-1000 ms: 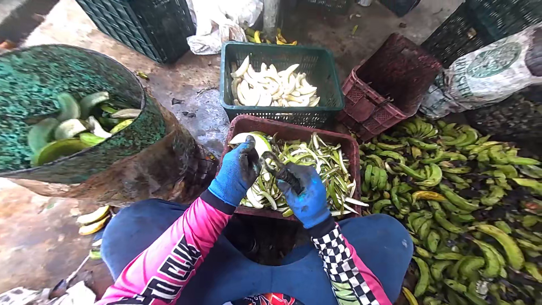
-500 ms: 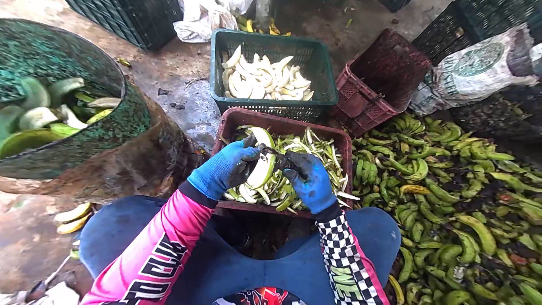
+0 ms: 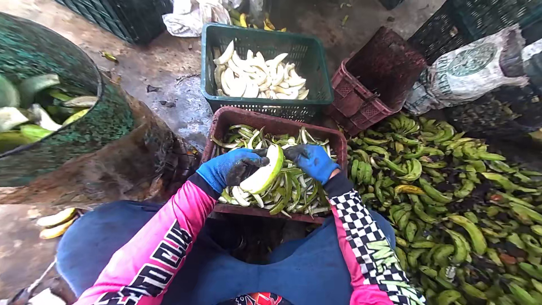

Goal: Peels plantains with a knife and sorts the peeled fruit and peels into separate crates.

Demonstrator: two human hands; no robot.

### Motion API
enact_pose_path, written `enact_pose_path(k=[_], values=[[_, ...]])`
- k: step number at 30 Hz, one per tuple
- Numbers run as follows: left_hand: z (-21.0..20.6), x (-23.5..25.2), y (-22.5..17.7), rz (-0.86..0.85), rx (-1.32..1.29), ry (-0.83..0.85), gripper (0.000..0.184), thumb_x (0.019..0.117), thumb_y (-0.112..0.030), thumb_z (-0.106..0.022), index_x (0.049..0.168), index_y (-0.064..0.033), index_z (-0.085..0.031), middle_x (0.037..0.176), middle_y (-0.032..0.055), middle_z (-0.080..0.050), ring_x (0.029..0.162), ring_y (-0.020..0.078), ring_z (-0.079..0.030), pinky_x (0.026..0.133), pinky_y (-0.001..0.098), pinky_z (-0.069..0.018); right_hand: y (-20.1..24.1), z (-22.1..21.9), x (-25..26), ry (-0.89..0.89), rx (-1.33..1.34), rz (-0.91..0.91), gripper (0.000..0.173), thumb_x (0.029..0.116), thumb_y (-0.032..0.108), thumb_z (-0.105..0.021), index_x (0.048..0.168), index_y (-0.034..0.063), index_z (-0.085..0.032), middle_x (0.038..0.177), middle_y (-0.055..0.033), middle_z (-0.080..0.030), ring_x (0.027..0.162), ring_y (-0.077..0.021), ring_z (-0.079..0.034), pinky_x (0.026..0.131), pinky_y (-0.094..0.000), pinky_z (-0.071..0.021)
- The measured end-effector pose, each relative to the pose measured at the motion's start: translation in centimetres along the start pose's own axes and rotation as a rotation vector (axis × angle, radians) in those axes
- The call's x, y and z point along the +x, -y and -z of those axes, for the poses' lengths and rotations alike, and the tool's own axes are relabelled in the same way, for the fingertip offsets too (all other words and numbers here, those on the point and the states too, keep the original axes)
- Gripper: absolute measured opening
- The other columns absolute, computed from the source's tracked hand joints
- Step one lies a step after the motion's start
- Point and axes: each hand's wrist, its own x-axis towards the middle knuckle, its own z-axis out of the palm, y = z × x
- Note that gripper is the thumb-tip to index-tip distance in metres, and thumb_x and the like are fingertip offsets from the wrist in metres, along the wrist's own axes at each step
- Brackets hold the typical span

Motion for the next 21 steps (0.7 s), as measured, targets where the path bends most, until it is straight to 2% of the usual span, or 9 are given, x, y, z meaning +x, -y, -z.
enact_pose_path(k=[5, 7, 9, 11, 14, 15, 17, 19, 21], values=[[0.2, 0.7, -0.6, -0.02, -0.025, 0.106, 0.044, 0.095, -0.022, -0.048, 0.138, -0.0131, -0.055, 0.099, 0.0129, -0.068, 0.077, 0.0198, -0.068, 0.065, 0.0363, -0.0591, -1.9, 1.3, 0.8, -0.043, -0.138, -0.296, 0.037, 0.1072, 0.039, -0.047, 0.125, 0.0214, -0.074, 0.12, -0.01, -0.074, 0.116, -0.0302, -0.068, 0.102, -0.062, -0.0502], [-0.4, 0.7, -0.9, -0.042, 0.018, -0.002, 0.042, 0.0978, -0.022, -0.049, 0.139, -0.0153, -0.053, 0.098, 0.009, -0.07, 0.075, 0.0154, -0.069, 0.064, 0.031, -0.0594, -1.1, 1.8, -0.8, -0.185, -0.082, -0.29, 0.039, 0.1057, 0.045, -0.052, 0.123, 0.0169, -0.073, 0.112, -0.0143, -0.074, 0.106, -0.0341, -0.07, 0.091, -0.0645, -0.0528], [-0.8, 0.9, -1.6, -0.038, 0.181, -0.137, 0.051, 0.0993, -0.023, -0.056, 0.149, -0.0179, -0.046, 0.108, 0.0084, -0.071, 0.087, 0.0156, -0.071, 0.075, 0.0328, -0.061, 0.7, 2.2, -1.6, -0.276, -0.075, -0.235, 0.042, 0.0988, 0.051, -0.063, 0.124, 0.0184, -0.071, 0.112, -0.0126, -0.073, 0.102, -0.0314, -0.07, 0.087, -0.0623, -0.0556], [-0.7, 1.3, -1.8, -0.044, 0.473, -0.217, 0.067, 0.0945, -0.03, -0.069, 0.155, -0.0228, -0.041, 0.116, 0.0069, -0.07, 0.098, 0.0154, -0.07, 0.086, 0.0368, -0.0594, 1.9, 1.7, -1.8, -0.326, -0.156, -0.132, 0.045, 0.0957, 0.051, -0.067, 0.13, 0.0229, -0.069, 0.12, -0.0097, -0.069, 0.107, -0.0276, -0.068, 0.09, -0.057, -0.057], [-1.0, 1.4, -1.7, -0.044, 0.73, -0.285, 0.066, 0.0872, -0.035, -0.081, 0.145, -0.0215, -0.051, 0.101, 0.007, -0.071, 0.084, 0.0169, -0.068, 0.073, 0.0404, -0.0586, 2.2, 0.2, -1.9, -0.358, -0.281, 0.015, 0.045, 0.0959, 0.052, -0.065, 0.132, 0.025, -0.07, 0.12, -0.0089, -0.07, 0.11, -0.0272, -0.067, 0.092, -0.0533, -0.0565], [-1.1, 1.4, -1.6, -0.037, 0.764, -0.282, 0.069, 0.0871, -0.034, -0.081, 0.147, -0.0226, -0.05, 0.1, 0.0076, -0.071, 0.083, 0.0173, -0.068, 0.073, 0.0412, -0.0586, 2.2, 0.0, -1.8, -0.333, -0.295, -0.019, 0.044, 0.0976, 0.051, -0.063, 0.132, 0.0249, -0.07, 0.12, -0.0101, -0.07, 0.108, -0.0288, -0.068, 0.09, -0.0544, -0.0568], [-1.3, 1.3, -1.6, -0.016, 0.804, -0.253, 0.085, 0.0878, -0.034, -0.08, 0.16, -0.0308, -0.034, 0.107, 0.0075, -0.071, 0.087, 0.017, -0.069, 0.078, 0.0424, -0.0594, 2.1, 0.2, -1.4, -0.279, -0.238, -0.186, 0.04, 0.1017, 0.047, -0.057, 0.131, 0.0231, -0.068, 0.123, -0.0121, -0.069, 0.107, -0.0316, -0.069, 0.088, -0.0584, -0.0571], [-1.6, 1.1, -1.5, -0.019, 0.781, -0.26, 0.089, 0.0871, -0.033, -0.081, 0.161, -0.0355, -0.031, 0.106, 0.0077, -0.071, 0.084, 0.0175, -0.069, 0.075, 0.0418, -0.059, 1.8, 0.8, -1.7, -0.326, -0.069, -0.282, 0.037, 0.1039, 0.042, -0.056, 0.129, 0.0176, -0.069, 0.121, -0.0139, -0.07, 0.107, -0.0328, -0.069, 0.09, -0.0609, -0.0553], [-1.8, 0.8, -1.4, -0.055, 0.736, -0.283, 0.088, 0.0882, -0.031, -0.081, 0.161, -0.0353, -0.032, 0.101, 0.0077, -0.071, 0.079, 0.0177, -0.068, 0.07, 0.0395, -0.0585, 1.9, 1.4, -2.3, -0.384, 0.161, -0.282, 0.039, 0.0992, 0.043, -0.067, 0.125, 0.0141, -0.07, 0.111, -0.0105, -0.074, 0.099, -0.0251, -0.071, 0.089, -0.0531, -0.0575]])
